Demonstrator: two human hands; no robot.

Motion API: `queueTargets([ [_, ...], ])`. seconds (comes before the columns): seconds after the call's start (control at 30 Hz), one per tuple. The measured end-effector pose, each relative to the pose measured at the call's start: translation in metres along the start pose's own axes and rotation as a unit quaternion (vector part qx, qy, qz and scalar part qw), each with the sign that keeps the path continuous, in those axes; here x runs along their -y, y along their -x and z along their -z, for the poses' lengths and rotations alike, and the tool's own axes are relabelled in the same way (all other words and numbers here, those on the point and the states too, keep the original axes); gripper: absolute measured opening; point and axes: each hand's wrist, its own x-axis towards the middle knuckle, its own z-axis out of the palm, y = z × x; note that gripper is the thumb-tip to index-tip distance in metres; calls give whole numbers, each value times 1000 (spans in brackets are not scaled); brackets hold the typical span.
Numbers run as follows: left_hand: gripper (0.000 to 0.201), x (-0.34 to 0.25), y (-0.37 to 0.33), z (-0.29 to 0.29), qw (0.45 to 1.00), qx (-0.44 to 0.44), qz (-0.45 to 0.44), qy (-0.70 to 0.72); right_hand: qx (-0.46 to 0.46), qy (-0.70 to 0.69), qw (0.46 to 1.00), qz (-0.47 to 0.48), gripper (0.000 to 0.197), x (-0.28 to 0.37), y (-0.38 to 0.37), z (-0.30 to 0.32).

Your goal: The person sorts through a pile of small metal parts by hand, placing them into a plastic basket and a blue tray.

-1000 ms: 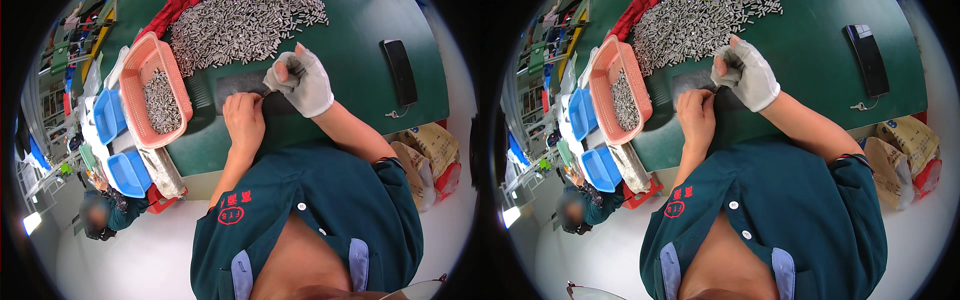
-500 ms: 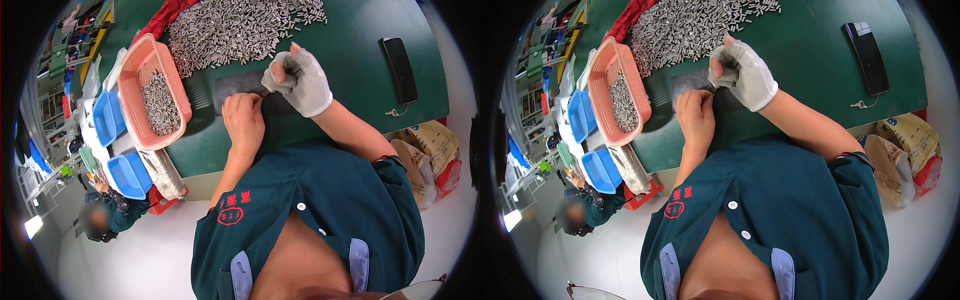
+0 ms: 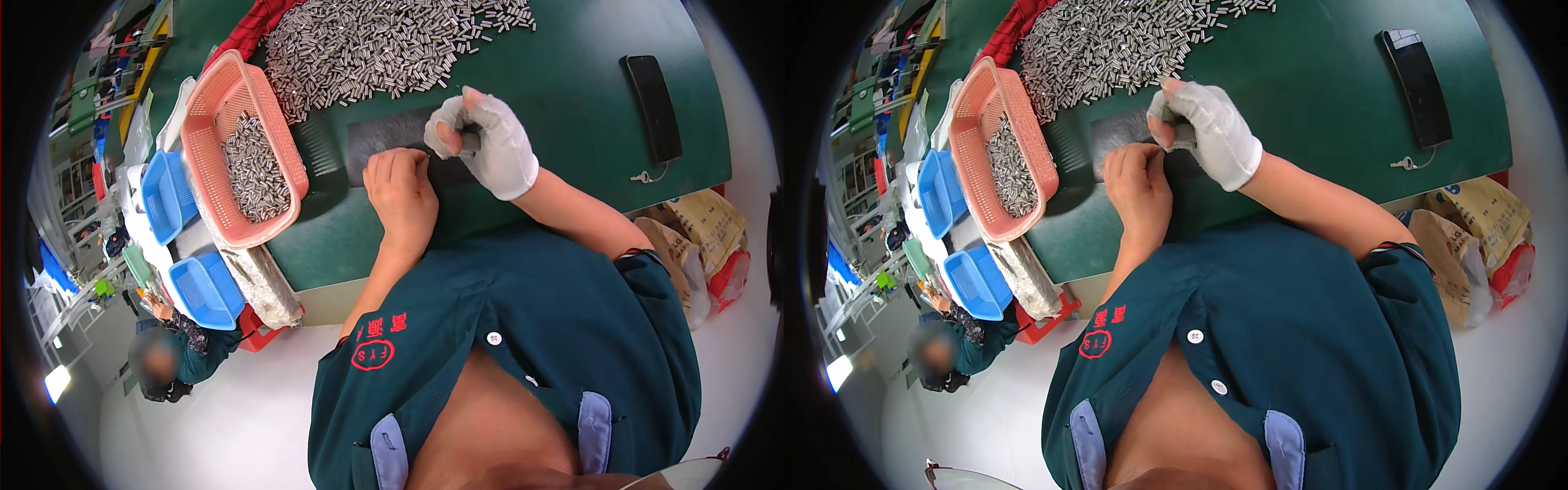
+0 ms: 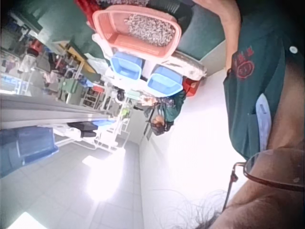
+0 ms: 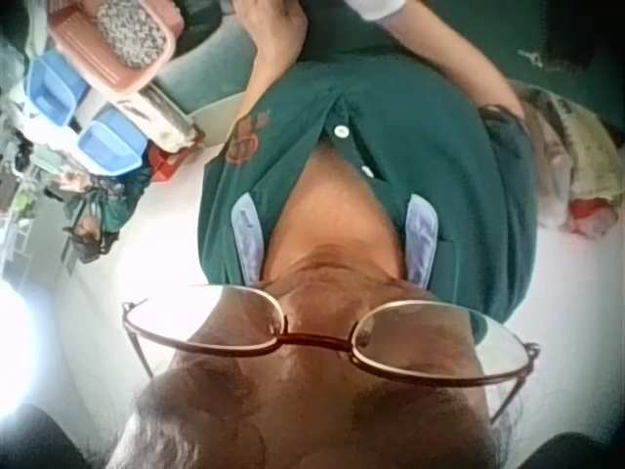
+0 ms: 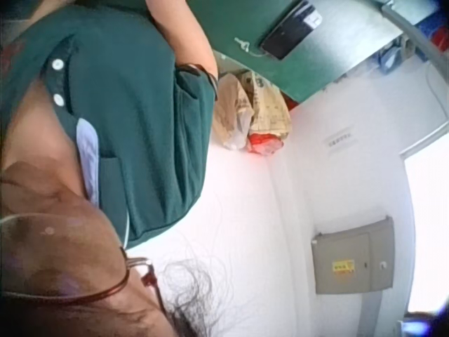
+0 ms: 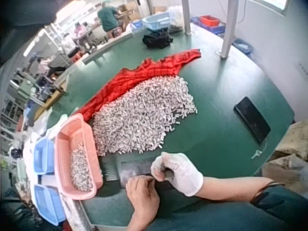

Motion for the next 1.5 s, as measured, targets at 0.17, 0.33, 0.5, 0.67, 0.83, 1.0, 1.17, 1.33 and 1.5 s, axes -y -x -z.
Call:
queueTargets([
  [0.17,15,1,1,2,1000,-9,-1,-4,-46,94,994,-15,56,1,6,-20],
  [0.33,13,2,-3,9,999,9,11,31,-8,-17,1000,17,55,-1,-4,-5],
  [0.5,8,-2,-9,31,966,-21,98,239,84,-76,992,53,44,3,-1,-1],
  [0.67,7,-6,-15,49,923,-41,110,366,66,143,987,-22,16,10,12,-11],
  [0.83,10,-17,-17,58,928,-48,67,363,79,205,974,-50,17,5,16,-21],
  [1.0,13,-19,-17,58,948,-48,19,314,90,207,972,-70,16,6,16,-21],
  [1.17,14,-20,-18,56,957,-52,7,286,97,208,972,-55,15,5,16,-21],
  [1.33,14,-18,-19,56,961,-54,2,271,93,207,972,-55,14,4,15,-20],
  [1.5,13,-15,-18,60,965,-57,10,255,87,169,981,-46,16,-2,11,-19],
])
